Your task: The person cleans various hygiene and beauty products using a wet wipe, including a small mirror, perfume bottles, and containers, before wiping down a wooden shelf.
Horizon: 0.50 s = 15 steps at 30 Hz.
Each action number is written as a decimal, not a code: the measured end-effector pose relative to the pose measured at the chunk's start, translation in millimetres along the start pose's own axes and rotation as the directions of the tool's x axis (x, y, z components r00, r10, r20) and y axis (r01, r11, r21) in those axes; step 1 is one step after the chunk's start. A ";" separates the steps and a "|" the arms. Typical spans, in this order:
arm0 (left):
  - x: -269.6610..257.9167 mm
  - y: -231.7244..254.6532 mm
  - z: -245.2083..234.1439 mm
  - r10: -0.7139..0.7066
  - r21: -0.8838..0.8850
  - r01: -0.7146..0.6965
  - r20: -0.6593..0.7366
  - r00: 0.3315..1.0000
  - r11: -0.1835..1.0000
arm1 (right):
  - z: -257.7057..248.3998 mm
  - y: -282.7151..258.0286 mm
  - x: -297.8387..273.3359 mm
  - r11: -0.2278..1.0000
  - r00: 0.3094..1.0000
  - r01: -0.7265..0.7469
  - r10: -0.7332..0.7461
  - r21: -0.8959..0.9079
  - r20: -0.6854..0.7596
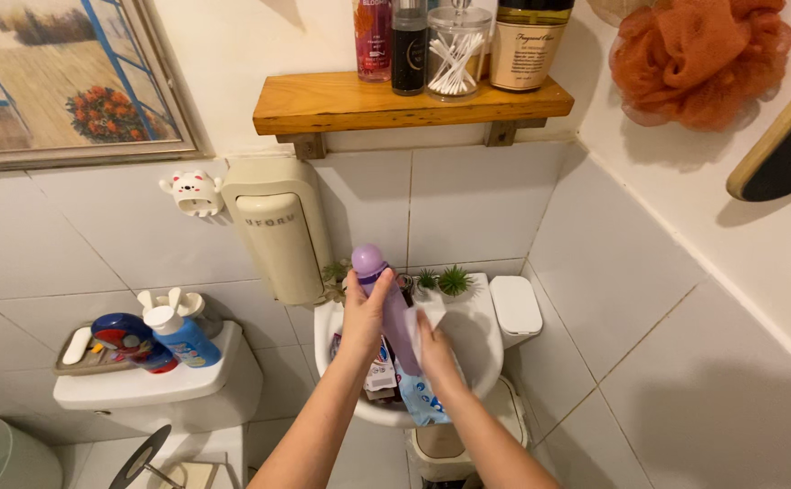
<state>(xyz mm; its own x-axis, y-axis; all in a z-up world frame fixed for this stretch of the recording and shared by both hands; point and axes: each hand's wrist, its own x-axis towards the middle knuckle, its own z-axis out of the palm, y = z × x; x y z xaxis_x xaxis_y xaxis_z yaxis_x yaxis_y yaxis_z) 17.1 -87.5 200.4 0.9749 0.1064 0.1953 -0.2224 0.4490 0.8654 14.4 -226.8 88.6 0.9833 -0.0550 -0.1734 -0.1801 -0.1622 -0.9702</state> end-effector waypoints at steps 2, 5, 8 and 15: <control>0.4 4.2 -2.5 0.015 -0.061 -0.011 0.058 0.998 0.998 | -10.0 -15.5 -18.6 0.803 0.919 -0.343 0.179 0.488 0.351; 2.3 10.4 -1.0 0.029 -0.071 -0.022 0.087 0.996 0.997 | -13.4 -36.2 -37.5 0.515 0.861 -0.444 0.019 0.733 0.509; 5.5 9.3 7.2 0.100 0.056 -0.104 0.071 0.992 0.993 | 0.9 -38.6 -39.7 0.482 0.911 -0.374 0.032 0.793 0.411; 8.6 4.9 5.9 0.140 0.241 -0.161 0.103 0.985 0.957 | -4.5 -27.7 -35.1 0.975 0.978 -0.205 0.207 0.087 -0.020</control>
<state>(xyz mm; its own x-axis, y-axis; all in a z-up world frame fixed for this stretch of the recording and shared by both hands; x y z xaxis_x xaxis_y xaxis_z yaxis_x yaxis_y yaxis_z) 24.4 -89.7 209.0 0.9294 0.0767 0.3611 -0.3691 0.1991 0.9078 -15.2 -224.8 122.3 0.9240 -0.1069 -0.3672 -0.3747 -0.0616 -0.9251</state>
